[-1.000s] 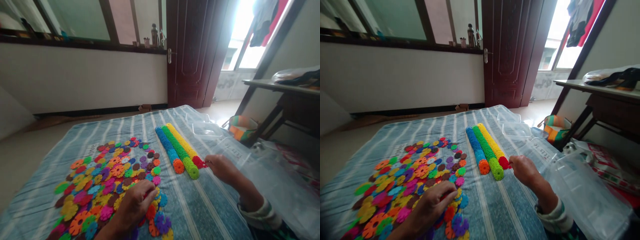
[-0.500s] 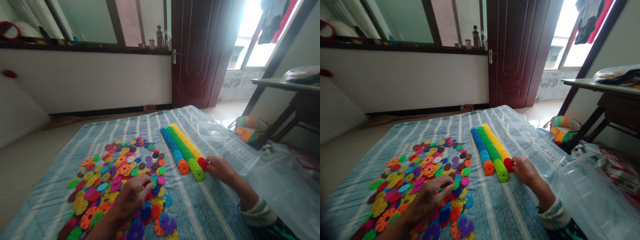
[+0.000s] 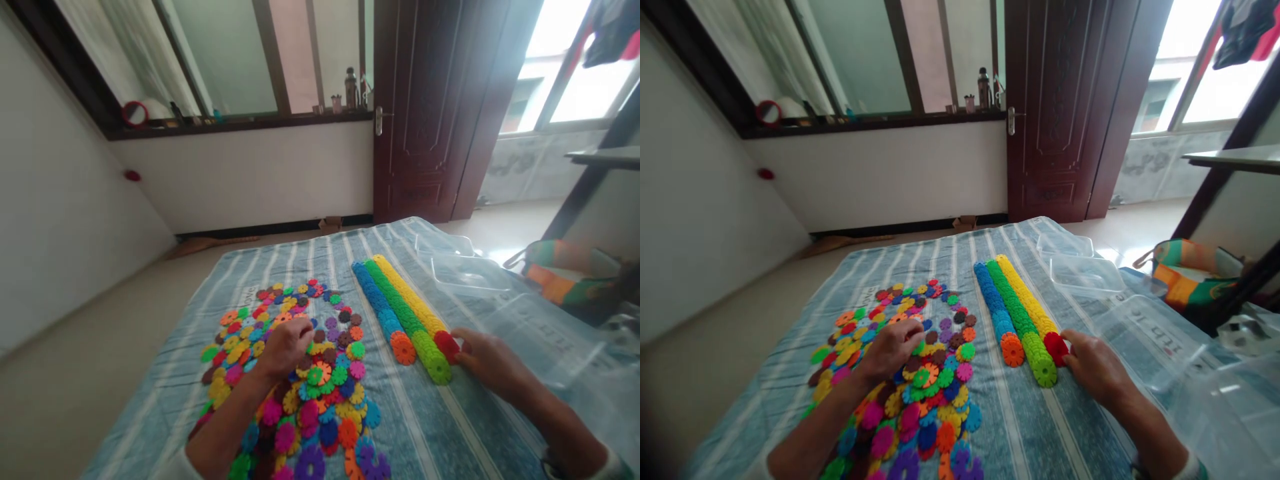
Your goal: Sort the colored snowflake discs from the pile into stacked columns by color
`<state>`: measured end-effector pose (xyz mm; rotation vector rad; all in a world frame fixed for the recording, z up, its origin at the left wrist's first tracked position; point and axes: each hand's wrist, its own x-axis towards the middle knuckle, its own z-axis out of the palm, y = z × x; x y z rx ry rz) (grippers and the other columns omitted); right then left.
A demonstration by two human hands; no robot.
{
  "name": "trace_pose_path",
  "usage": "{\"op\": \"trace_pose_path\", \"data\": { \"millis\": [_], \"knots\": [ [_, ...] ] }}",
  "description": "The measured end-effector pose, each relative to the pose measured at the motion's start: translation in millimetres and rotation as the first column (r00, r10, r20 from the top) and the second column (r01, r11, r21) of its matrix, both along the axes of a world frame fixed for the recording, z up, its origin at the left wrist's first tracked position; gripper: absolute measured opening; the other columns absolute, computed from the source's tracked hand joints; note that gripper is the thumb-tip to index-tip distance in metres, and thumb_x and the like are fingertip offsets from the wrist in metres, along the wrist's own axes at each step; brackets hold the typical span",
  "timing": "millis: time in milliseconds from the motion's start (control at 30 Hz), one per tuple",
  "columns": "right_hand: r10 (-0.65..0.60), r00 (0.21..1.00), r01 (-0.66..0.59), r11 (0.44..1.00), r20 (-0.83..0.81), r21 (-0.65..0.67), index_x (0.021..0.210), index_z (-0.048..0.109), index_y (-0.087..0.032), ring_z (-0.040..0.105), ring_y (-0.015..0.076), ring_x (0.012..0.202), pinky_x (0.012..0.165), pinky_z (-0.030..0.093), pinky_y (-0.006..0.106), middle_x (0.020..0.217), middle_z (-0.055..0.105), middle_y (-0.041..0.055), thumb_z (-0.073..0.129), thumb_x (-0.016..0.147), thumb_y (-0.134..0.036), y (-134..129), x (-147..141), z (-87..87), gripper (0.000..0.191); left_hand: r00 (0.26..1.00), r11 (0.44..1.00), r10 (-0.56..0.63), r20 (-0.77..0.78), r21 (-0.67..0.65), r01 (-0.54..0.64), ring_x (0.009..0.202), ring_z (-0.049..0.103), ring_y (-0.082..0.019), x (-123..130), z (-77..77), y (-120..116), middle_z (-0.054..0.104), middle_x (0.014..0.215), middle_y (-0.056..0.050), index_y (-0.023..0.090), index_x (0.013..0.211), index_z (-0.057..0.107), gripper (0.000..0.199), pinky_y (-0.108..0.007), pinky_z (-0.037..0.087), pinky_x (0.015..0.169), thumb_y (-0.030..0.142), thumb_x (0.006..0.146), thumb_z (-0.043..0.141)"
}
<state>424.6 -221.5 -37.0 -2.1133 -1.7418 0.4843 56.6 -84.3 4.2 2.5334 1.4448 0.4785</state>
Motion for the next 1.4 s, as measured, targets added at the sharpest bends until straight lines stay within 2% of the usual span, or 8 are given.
{"op": "trace_pose_path", "data": {
  "millis": [200,367,733,967,1067,1133,1233,1400],
  "knots": [
    [0.013,0.998,-0.01,0.998,-0.057,0.058,0.096,0.069,-0.025,0.065,0.0199,0.068,0.064,0.043,0.028,0.074,0.071,0.001,0.049,0.081,-0.035,-1,5,-11.2,0.027,0.969,0.982,0.183,-0.167,0.075,-0.172,0.088,0.066,-0.022,6,6.7,61,0.072,0.089,-0.009,0.016,0.082,0.069,0.024,-0.03,0.048,0.082,0.014,0.082,0.045],
    [0.01,0.998,-0.009,1.0,-0.064,0.024,0.093,0.068,-0.027,0.066,0.0208,0.069,0.063,0.043,0.029,0.074,0.071,0.0012,0.044,0.083,-0.037,-1,3,-9.4,0.028,0.963,0.991,0.128,-0.236,0.069,-0.115,0.113,0.059,-0.022,30,3.3,90,0.068,0.12,-0.007,0.019,0.108,0.068,0.038,-0.029,0.044,0.098,0.008,0.074,0.053],
    [0.008,0.999,-0.005,0.998,-0.048,0.061,0.089,0.068,-0.026,0.066,0.0217,0.069,0.063,0.045,0.03,0.073,0.071,0.0025,0.041,0.085,-0.041,-2,0,-7.3,0.031,0.946,0.989,0.145,-0.29,0.038,-0.14,0.1,0.066,-0.024,35,-6.5,99,0.074,0.097,-0.009,0.019,0.093,0.074,0.028,-0.035,0.047,0.093,0.011,0.081,0.051],
    [0.006,1.0,-0.004,0.996,-0.017,0.087,0.1,0.069,-0.026,0.068,0.0232,0.072,0.065,0.047,0.031,0.079,0.073,0.0034,0.044,0.084,-0.036,-5,4,-9.5,0.031,0.988,0.99,0.097,-0.123,0.112,-0.083,0.099,0.064,-0.021,11,7.3,74,0.073,0.097,-0.008,0.018,0.084,0.075,0.026,-0.032,0.045,0.096,0.019,0.085,0.049],
    [-0.094,0.994,0.086,0.986,0.049,0.144,0.102,0.069,-0.025,0.069,0.0277,0.079,0.067,0.048,0.035,0.086,0.075,0.007,0.043,0.084,-0.036,-8,2,-5.9,0.034,0.995,0.988,0.092,-0.037,0.125,-0.087,0.094,0.063,-0.021,15,9.7,47,0.072,0.092,-0.007,0.019,0.087,0.075,0.026,-0.033,0.047,0.091,0.023,0.086,0.049],
    [-0.125,0.992,0.117,0.972,0.03,0.204,0.099,0.07,-0.026,0.069,0.0286,0.082,0.067,0.049,0.036,0.091,0.076,0.0072,0.043,0.085,-0.039,-10,-5,-0.3,0.033,0.993,1.0,0.011,0.12,0.025,-0.014,0.081,0.063,-0.018,27,9.8,20,0.069,0.078,-0.004,0.019,0.079,0.075,0.025,-0.029,0.048,0.082,0.024,0.085,0.05],
    [0.018,0.99,0.021,0.962,-0.14,0.273,0.092,0.071,-0.027,0.068,0.0235,0.077,0.068,0.05,0.032,0.087,0.075,0.0048,0.047,0.085,-0.042,-13,-24,10.8,0.029,0.937,0.977,-0.068,0.341,-0.17,0.133,0.071,0.062,-0.015,55,8.1,-23,0.068,0.074,-0.002,0.019,0.074,0.074,0.022,-0.024,0.048,0.072,0.023,0.08,0.054],
    [0.229,0.87,-0.16,0.969,-0.436,0.188,0.09,0.071,-0.022,0.059,0.0158,0.057,0.056,0.048,0.026,0.063,0.063,-0.0004,0.056,0.081,-0.041,-20,-57,25.9,0.025,0.808,0.831,-0.035,0.588,-0.432,0.35,0.067,0.062,-0.015,106,0.2,-75,0.07,0.069,-0.003,0.017,0.068,0.073,0.016,-0.023,0.048,0.064,0.022,0.073,0.059]
  ]
}}
